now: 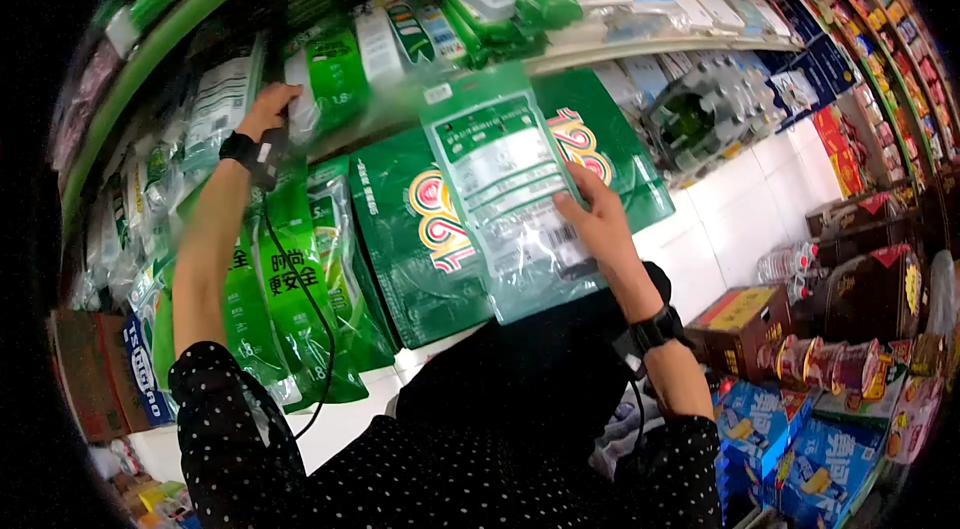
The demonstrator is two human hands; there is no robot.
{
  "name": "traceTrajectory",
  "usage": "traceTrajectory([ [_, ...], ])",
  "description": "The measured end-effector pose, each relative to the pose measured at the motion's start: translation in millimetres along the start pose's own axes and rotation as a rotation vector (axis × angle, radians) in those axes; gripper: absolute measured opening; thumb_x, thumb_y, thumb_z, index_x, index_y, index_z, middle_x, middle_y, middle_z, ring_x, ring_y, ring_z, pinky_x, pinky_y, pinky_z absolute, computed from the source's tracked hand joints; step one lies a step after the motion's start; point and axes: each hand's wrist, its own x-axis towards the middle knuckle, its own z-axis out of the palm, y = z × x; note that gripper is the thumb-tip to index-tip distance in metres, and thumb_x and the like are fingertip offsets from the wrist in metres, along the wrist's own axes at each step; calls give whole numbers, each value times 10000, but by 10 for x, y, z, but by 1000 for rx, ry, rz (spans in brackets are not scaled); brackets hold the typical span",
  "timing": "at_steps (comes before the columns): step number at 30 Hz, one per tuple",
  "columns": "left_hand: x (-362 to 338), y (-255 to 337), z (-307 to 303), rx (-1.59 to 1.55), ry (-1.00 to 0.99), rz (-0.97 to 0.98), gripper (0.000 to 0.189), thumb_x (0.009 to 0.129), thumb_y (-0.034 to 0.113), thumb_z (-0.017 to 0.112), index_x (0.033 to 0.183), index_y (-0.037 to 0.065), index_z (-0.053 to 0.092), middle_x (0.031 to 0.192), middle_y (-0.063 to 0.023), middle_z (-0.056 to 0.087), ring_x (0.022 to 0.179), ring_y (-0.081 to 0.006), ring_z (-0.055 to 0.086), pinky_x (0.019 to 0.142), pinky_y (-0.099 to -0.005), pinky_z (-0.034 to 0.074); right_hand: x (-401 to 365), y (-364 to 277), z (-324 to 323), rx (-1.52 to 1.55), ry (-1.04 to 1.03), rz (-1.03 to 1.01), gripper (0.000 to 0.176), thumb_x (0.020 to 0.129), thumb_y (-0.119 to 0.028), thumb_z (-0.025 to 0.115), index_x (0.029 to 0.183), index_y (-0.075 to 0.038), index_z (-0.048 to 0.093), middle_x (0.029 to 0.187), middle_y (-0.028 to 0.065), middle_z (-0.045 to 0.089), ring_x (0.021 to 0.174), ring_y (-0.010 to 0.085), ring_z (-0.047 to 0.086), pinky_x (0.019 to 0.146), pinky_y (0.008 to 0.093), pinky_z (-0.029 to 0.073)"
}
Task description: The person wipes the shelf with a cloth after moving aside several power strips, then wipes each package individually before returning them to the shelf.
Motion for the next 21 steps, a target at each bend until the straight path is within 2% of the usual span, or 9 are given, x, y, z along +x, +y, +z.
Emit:
traceTrajectory([
  [3,243,-216,562,-448,407,-805,466,773,166,666,1212,46,567,1106,-190,612,1018,-326,586,855,-336,461,28,-5,-26,-59,-9,-12,477,828,-68,652,1261,47,488,1155,126,597,1064,171,542,909,295,416],
  [4,303,492,142,-649,718,-1072,453,807,150,647,1235,40,549,1108,-161,615,1034,-277,577,869,-314,452,44,-4,-36,-80,5,4,487,819,-73,665,1256,50,489,1150,131,598,1048,172,551,893,294,429],
  [6,264,1335,-426,-966,686,-746,436,851,123,597,1272,40,519,1174,-89,575,1038,-196,545,886,-300,429,64,-4,-46,-74,8,66,500,805,-81,683,1245,57,491,1140,139,599,1008,171,573,845,289,459],
  [8,157,2094,-760,-1230,413,-450,438,866,109,590,1289,48,496,1172,-59,581,1055,-150,541,878,-273,436,121,-37,-61,-26,-22,148,503,797,-88,695,1232,66,492,1131,144,600,960,168,597,783,281,491],
  [10,-14,2764,-868,-1517,-5,-327,459,881,163,618,1306,57,480,1143,-33,586,1038,-115,538,892,-271,439,187,-4,-63,32,-124,147,419,803,-76,688,1166,66,534,1049,123,632,858,161,633,706,273,515],
  [12,-166,3251,-687,-1759,-316,-398,493,888,220,633,1322,62,461,1123,-24,573,1012,-113,534,889,-273,445,197,-80,-24,181,-217,291,382,804,-68,684,1138,63,552,1002,111,650,829,160,640,705,273,517],
  [14,-278,3555,-593,-1688,-466,-526,555,892,280,638,1353,62,417,1168,-35,535,1049,-120,524,906,-284,446,172,-77,37,214,-206,275,341,803,-53,675,1108,56,568,948,104,668,805,158,646,707,273,521],
  [17,-340,3735,-525,-1622,-427,-453,614,889,321,640,1381,75,369,1231,-73,489,1077,-159,518,915,-316,454,-9,-308,157,248,-110,261,371,800,-55,673,1131,56,547,971,116,660,831,171,645,716,286,524],
  [21,-250,3802,-865,-2066,-424,-632,652,880,423,621,1385,109,354,1245,-130,470,1098,-264,512,917,-412,471,-177,-533,369,255,-39,83,443,809,-114,693,1194,17,517,976,85,587,816,154,610,705,276,502],
])
